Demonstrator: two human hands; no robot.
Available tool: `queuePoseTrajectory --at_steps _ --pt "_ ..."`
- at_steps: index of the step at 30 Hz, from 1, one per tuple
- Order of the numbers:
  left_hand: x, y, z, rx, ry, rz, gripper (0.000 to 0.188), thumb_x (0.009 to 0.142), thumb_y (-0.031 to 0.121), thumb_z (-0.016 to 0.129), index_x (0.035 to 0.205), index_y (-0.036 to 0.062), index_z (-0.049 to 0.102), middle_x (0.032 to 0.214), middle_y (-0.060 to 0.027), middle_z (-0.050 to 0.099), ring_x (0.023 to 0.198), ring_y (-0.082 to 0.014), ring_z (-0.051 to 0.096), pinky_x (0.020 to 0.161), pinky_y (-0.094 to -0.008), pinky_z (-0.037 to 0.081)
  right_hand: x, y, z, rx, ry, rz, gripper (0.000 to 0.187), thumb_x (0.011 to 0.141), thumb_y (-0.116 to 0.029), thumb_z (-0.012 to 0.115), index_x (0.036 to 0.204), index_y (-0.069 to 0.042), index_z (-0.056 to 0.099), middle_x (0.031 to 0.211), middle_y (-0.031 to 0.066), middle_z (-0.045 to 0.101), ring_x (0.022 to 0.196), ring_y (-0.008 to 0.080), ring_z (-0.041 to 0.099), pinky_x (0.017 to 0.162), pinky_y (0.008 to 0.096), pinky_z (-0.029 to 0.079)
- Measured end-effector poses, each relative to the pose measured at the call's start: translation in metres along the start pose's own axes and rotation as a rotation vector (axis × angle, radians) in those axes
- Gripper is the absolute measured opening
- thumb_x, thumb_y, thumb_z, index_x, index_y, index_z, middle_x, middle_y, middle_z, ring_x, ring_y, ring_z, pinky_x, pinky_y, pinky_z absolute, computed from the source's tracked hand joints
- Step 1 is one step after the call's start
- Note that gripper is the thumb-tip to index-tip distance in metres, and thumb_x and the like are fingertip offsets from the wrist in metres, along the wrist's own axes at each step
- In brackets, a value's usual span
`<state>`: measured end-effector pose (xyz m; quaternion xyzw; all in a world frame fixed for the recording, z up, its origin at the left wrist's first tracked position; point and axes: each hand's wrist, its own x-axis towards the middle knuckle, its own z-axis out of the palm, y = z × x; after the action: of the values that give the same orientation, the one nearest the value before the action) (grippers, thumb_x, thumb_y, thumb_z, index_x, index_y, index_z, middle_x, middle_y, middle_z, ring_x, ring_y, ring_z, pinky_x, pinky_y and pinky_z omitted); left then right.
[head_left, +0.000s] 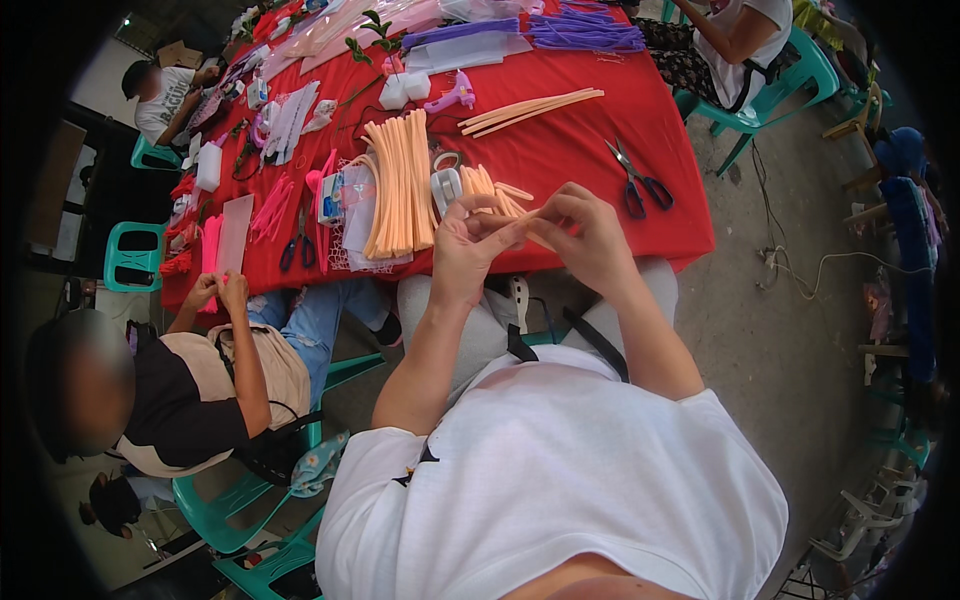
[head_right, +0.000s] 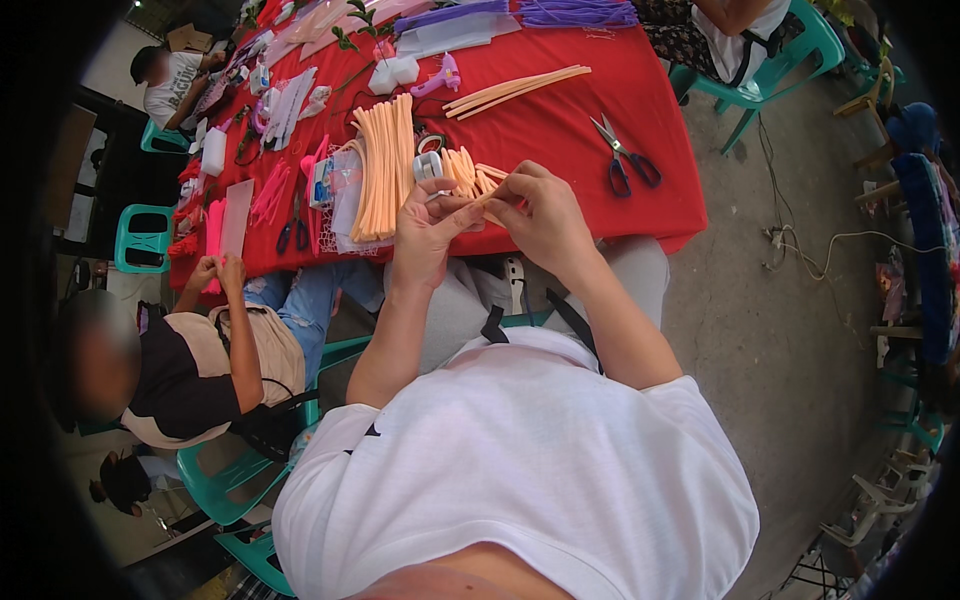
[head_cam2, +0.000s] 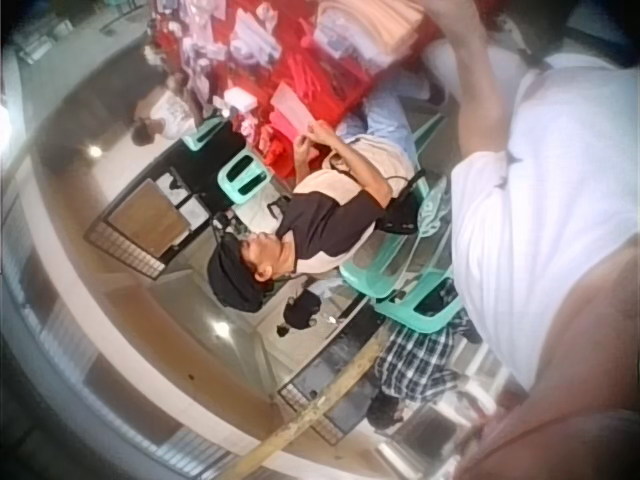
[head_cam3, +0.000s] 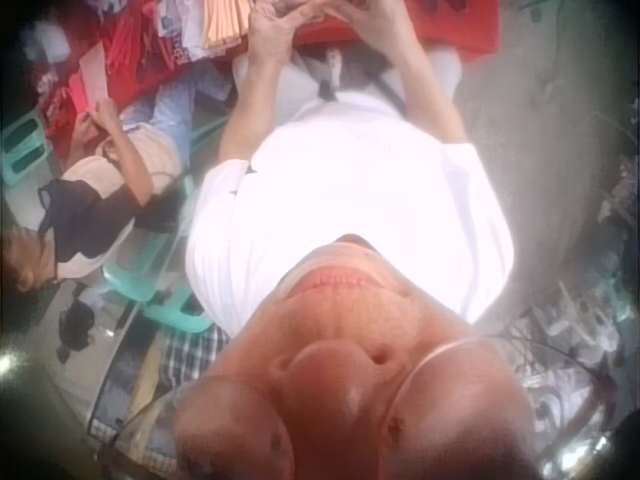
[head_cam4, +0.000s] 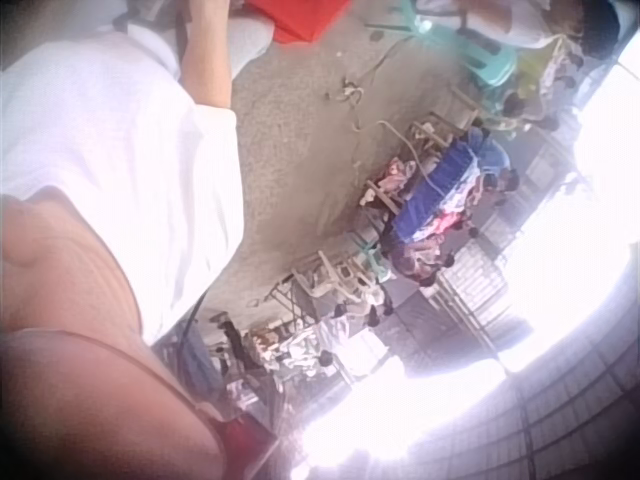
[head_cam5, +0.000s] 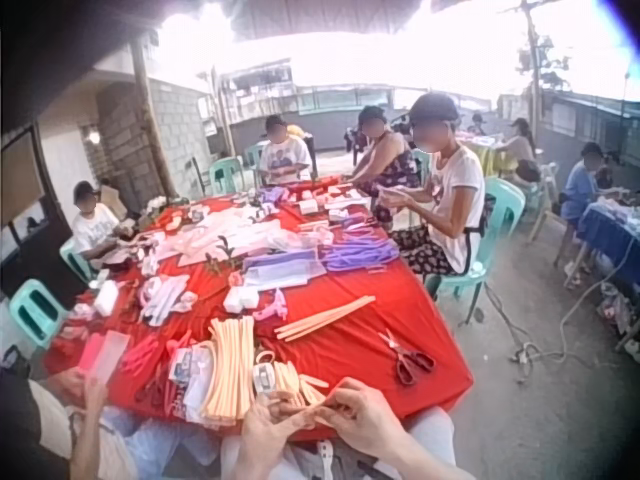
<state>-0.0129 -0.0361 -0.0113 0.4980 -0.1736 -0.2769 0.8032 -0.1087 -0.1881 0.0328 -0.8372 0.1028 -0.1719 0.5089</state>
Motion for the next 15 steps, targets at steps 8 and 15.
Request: queuePoseTrajectory --at_steps 8,15 --pt "0.002 0.001 0.004 0.024 0.122 0.092 0.043 0.082 -0.007 0.069 0.113 0.0023 0.04 0.089 -0.0165 0.069 0.078 -0.0178 0.069 0.074 -0.0268 0.057 0.001 0.0 0.003 0.042 0.081 -0.108 0.019 0.078 -0.004 0.069 0.097 -0.001 0.068 0.103 0.0125 0.06 0.092 0.0268 0.064 0.076 0.0354 0.052" --pt "0.004 0.011 -0.001 0.029 0.23 0.087 0.039 0.083 -0.007 0.069 0.111 0.0027 0.045 0.092 -0.0142 0.069 0.078 -0.0182 0.069 0.069 -0.0283 0.06 0.004 -0.004 -0.011 0.01 -0.054 -0.195 0.061 0.076 0.001 0.066 0.133 -0.01 0.049 0.117 0.011 0.055 0.106 0.0257 0.06 0.092 0.0363 0.049"
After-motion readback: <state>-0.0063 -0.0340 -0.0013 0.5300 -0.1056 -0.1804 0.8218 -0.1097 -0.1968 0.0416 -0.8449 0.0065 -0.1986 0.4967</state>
